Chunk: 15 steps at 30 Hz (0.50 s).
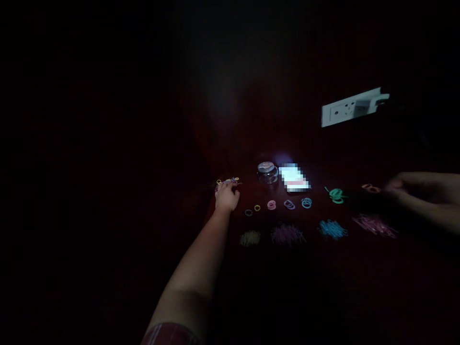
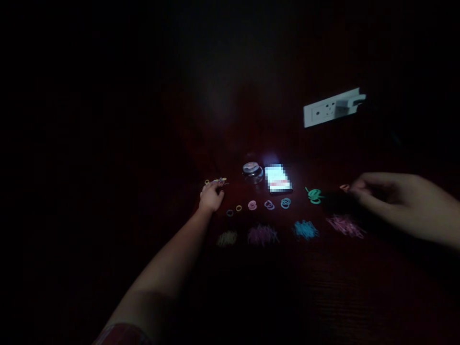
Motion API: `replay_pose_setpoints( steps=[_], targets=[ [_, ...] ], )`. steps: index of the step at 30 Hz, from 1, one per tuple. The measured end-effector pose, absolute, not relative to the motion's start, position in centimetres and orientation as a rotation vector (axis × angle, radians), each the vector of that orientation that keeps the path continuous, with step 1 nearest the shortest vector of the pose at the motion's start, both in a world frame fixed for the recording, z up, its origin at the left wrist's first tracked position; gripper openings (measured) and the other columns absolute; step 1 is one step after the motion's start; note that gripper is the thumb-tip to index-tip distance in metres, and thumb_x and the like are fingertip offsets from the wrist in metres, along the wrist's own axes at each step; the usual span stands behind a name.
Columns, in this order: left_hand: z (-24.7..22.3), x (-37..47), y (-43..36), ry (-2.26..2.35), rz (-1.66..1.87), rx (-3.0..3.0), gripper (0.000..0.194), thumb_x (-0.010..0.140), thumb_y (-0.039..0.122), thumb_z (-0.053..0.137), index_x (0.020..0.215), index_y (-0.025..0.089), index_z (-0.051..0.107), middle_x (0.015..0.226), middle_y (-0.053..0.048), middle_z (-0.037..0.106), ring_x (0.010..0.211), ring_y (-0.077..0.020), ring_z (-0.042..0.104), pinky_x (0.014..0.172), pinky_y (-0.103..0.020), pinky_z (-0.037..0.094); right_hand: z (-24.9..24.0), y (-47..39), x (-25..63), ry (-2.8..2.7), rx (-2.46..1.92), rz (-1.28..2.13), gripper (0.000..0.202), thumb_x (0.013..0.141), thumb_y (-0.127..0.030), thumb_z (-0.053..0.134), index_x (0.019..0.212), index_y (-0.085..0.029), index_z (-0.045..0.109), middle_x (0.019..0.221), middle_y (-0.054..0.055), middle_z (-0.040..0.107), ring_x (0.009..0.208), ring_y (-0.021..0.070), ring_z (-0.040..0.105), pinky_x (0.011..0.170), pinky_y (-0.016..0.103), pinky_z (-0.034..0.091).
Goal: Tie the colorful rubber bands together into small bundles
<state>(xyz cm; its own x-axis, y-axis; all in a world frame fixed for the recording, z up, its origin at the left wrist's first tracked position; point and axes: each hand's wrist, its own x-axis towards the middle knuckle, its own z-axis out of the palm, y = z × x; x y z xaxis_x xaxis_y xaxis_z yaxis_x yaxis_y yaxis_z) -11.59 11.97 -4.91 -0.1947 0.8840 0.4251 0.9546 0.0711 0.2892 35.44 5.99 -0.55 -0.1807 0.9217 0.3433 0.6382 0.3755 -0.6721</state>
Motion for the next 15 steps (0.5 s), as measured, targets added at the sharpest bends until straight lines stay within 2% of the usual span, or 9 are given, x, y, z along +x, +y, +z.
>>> replay_pose_setpoints(
  steps=[4,10,15],
  targets=[
    [-4.5,-11.8,14.5,-2.136,-0.760,-1.892,0.025,0.086,0.030,0.057,0.107,0.027,0.069,0.124,-0.005,0.062,0.119,-0.0283,0.048,0.103,-0.044,0.038,-2.0,6.1,35.4,-1.793,-1.332,0.376,0.053,0.071,-0.081,0.057,0.080,-0.030,0.069,0.069,0.008,0.070,0.054,0.0173,0.062,0.047,0.036,0.043],
    [-4.9,-12.5,16.9,-2.151,-0.750,-1.898,0.018,0.087,0.035,0.058,0.084,0.024,0.072,0.110,-0.007,0.066,0.110,-0.0295,0.053,0.099,-0.044,0.040,-2.5,5.6,34.7,-1.707,-1.335,0.350,0.047,0.073,-0.077,0.059,0.079,-0.031,0.068,0.067,0.007,0.069,0.054,0.0168,0.061,0.047,0.037,0.042],
    [-4.8,-12.2,16.3,-2.108,-0.847,-1.864,0.020,0.092,0.032,0.051,0.091,0.022,0.067,0.111,-0.009,0.065,0.111,-0.0266,0.053,0.099,-0.039,0.040,-0.8,4.7,34.1,-1.694,-1.359,0.298,0.052,0.074,-0.079,0.055,0.076,-0.029,0.067,0.060,0.007,0.066,0.048,0.0157,0.057,0.044,0.035,0.039]
  ],
)
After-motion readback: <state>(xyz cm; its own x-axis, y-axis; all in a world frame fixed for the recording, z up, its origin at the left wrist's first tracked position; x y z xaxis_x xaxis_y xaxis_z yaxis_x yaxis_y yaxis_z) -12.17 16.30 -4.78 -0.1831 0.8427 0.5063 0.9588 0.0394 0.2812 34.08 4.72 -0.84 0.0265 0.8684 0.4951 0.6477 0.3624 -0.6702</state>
